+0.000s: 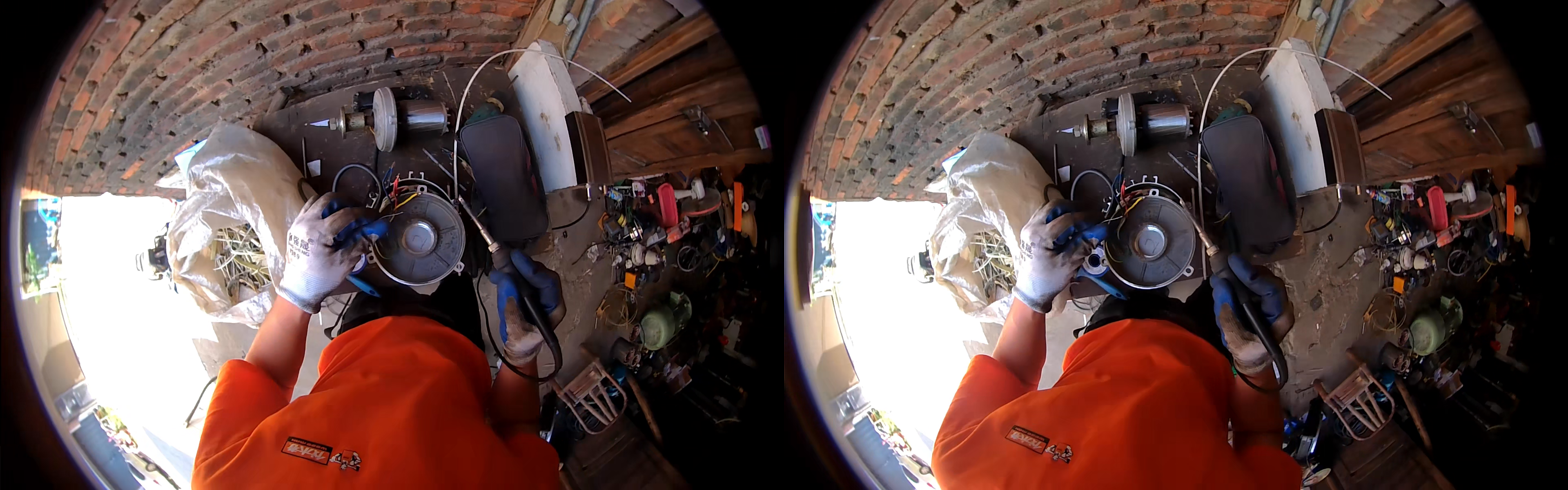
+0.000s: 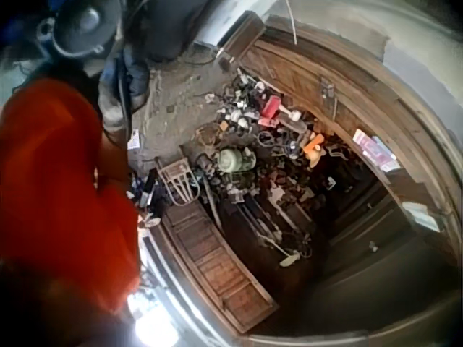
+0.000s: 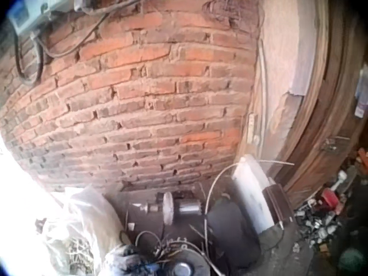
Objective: The person uses a soldering iron to join wires on a circular metal component, likely a motor stator. They apply solder to multiple connection points while holding the wires in place with gloved hands.
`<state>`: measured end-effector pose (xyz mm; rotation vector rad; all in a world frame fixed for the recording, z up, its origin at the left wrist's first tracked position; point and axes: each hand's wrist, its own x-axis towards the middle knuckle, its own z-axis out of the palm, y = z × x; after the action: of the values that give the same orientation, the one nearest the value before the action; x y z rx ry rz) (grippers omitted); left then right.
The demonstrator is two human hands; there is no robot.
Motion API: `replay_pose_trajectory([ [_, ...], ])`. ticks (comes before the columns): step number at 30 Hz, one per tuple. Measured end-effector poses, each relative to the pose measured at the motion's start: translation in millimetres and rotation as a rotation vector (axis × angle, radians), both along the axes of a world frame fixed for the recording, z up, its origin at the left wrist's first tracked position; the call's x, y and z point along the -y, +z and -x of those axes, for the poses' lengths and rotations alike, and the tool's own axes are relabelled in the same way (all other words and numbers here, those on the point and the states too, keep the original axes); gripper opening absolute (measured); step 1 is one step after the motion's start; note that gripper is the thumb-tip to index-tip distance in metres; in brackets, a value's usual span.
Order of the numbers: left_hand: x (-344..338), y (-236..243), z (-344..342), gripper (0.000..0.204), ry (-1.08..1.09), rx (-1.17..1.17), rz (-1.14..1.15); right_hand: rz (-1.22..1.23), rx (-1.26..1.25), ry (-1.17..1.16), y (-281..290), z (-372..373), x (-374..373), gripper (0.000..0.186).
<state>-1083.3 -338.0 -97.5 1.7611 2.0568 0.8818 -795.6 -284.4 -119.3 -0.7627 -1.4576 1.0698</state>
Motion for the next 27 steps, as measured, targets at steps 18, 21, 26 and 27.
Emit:
replay_pose_trajectory([
  [18,-43,24,35,0.031,-0.216,0.402,0.254,-0.309,0.228,-0.209,-6,62,36,0.038],
  [21,-45,14,42,0.032,-0.256,0.312,0.170,-0.234,0.224,-0.210,-11,63,43,0.034],
  [26,-50,6,38,0.035,-0.265,0.153,0.055,-0.389,0.258,-0.294,-9,73,34,0.022],
  [27,-51,5,38,0.034,-0.265,0.151,0.039,-0.396,0.268,-0.301,-10,73,35,0.020],
])
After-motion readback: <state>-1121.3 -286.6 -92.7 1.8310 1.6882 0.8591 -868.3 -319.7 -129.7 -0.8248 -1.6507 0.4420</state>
